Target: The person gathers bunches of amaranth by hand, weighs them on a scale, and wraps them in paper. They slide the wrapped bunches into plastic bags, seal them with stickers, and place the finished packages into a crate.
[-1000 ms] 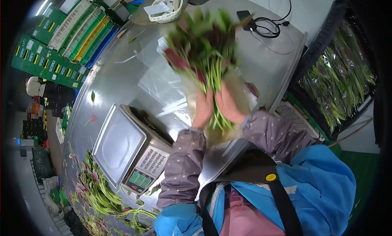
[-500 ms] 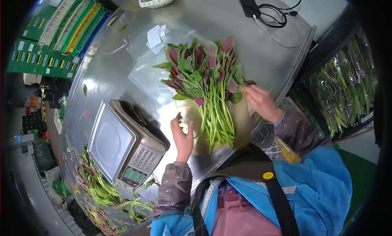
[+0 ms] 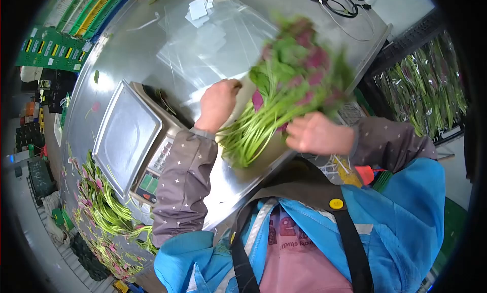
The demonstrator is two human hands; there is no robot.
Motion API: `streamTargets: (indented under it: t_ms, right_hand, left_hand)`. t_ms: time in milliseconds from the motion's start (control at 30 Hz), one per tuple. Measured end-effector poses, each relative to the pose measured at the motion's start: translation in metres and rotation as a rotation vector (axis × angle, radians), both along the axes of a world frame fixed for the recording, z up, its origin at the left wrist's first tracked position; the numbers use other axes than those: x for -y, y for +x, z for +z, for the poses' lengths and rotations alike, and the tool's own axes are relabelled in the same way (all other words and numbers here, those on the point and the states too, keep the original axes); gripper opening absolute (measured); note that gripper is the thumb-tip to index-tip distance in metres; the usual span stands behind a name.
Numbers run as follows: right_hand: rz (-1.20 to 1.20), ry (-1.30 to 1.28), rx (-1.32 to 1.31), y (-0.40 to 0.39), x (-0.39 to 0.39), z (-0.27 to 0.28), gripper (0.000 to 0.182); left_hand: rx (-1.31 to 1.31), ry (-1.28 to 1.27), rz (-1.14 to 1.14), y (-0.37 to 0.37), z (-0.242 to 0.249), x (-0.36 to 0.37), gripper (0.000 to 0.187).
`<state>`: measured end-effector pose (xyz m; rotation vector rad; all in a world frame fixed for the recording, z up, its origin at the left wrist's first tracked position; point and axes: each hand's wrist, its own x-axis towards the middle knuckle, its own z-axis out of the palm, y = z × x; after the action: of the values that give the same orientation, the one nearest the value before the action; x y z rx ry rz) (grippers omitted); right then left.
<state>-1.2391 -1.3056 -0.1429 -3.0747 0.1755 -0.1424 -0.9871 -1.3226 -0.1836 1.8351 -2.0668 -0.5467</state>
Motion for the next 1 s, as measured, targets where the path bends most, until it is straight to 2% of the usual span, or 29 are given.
streamTargets:
  t_ms: [33, 133, 167, 233, 300, 367, 400, 433, 467, 500, 533, 567, 633, 700, 733, 767, 833, 900, 933, 1000]
  right_hand:
    - [0.024, 0.036, 0.023, 0.007, -0.021, 0.000, 0.010]
    - [0.056, 0.498, -0.115, 0.024, -0.055, 0.005, 0.014]
    - [0.049, 0.512, -0.121, 0.028, -0.053, 0.008, 0.014]
    - [-0.003, 0.867, 0.181, 0.036, -0.033, 0.018, 0.018]
    - [-0.531, 1.370, -0.050, 0.037, 0.004, 0.024, 0.032]
    - [-0.453, 1.204, -0.154, 0.017, 0.027, -0.037, 0.038]
    - [-0.449, 1.196, -0.149, 0.012, 0.021, -0.043, 0.038]
    - [-0.474, 1.459, -0.272, 0.008, 0.013, -0.045, 0.046]
    - [-0.494, 1.723, -0.407, 0.004, 0.007, -0.049, 0.055]
    - [-0.486, 1.721, -0.414, 0.000, 0.005, -0.057, 0.055]
    - [-0.471, 1.700, -0.414, -0.001, 0.000, -0.065, 0.059]
    - [-0.456, 1.679, -0.409, -0.001, -0.004, -0.071, 0.064]
    - [-0.348, 1.668, -0.379, 0.010, -0.018, -0.045, 0.068]
    - [-0.392, 1.139, -0.481, 0.016, -0.041, -0.021, 0.075]
    - [-0.389, 1.134, -0.479, 0.018, -0.050, -0.019, 0.075]
    - [-0.448, 1.027, -0.489, 0.020, -0.059, -0.018, 0.082]
    - [-0.494, 0.913, -0.504, 0.019, -0.070, -0.019, 0.089]
    - [-0.472, 0.868, -0.420, 0.015, -0.073, -0.023, 0.093]
    - [-0.474, 0.877, -0.427, 0.013, -0.074, -0.025, 0.093]
    - [-0.410, 0.934, -0.366, 0.004, -0.070, -0.037, 0.094]
  left_hand:
    - [0.046, 0.014, -0.051, -0.013, 0.006, -0.007, 0.017]
    - [0.179, 0.085, -0.346, -0.053, 0.001, -0.042, 0.021]
    - [0.246, 0.106, -0.454, -0.065, -0.003, -0.056, 0.021]
    - [0.132, -0.005, -0.486, -0.077, -0.011, -0.080, 0.012]
    - [-0.828, -0.114, -0.235, -0.077, -0.032, -0.099, 0.012]
    - [0.094, -0.149, -0.464, -0.072, -0.008, -0.095, 0.013]
    - [0.025, -0.043, -0.455, -0.066, 0.004, -0.096, 0.020]
    - [0.031, -0.052, -0.449, -0.059, 0.011, -0.100, 0.020]
    - [-0.028, -0.177, -0.402, -0.052, 0.017, -0.106, 0.021]
    - [-0.087, -0.297, -0.354, -0.046, 0.025, -0.114, 0.022]
    - [-0.165, -0.087, -0.309, -0.040, 0.037, -0.126, 0.022]
    - [-0.159, -0.083, -0.307, -0.037, 0.031, -0.133, 0.022]
    - [-0.239, 0.074, -0.324, -0.036, -0.002, -0.146, 0.022]
    - [-0.262, 0.054, -0.308, -0.035, -0.029, -0.145, 0.022]
    - [-0.245, 0.221, -0.334, -0.034, -0.033, -0.142, 0.023]
    - [-0.228, 0.388, -0.359, -0.031, -0.034, -0.140, 0.023]
    - [-0.219, 0.305, -0.374, -0.021, -0.016, -0.152, 0.023]
    - [-0.459, 0.031, -0.237, -0.012, 0.014, -0.165, 0.021]
    - [-0.451, 0.031, -0.244, -0.006, 0.023, -0.173, 0.021]
    - [-0.262, -0.087, -0.275, 0.003, 0.036, -0.186, 0.016]
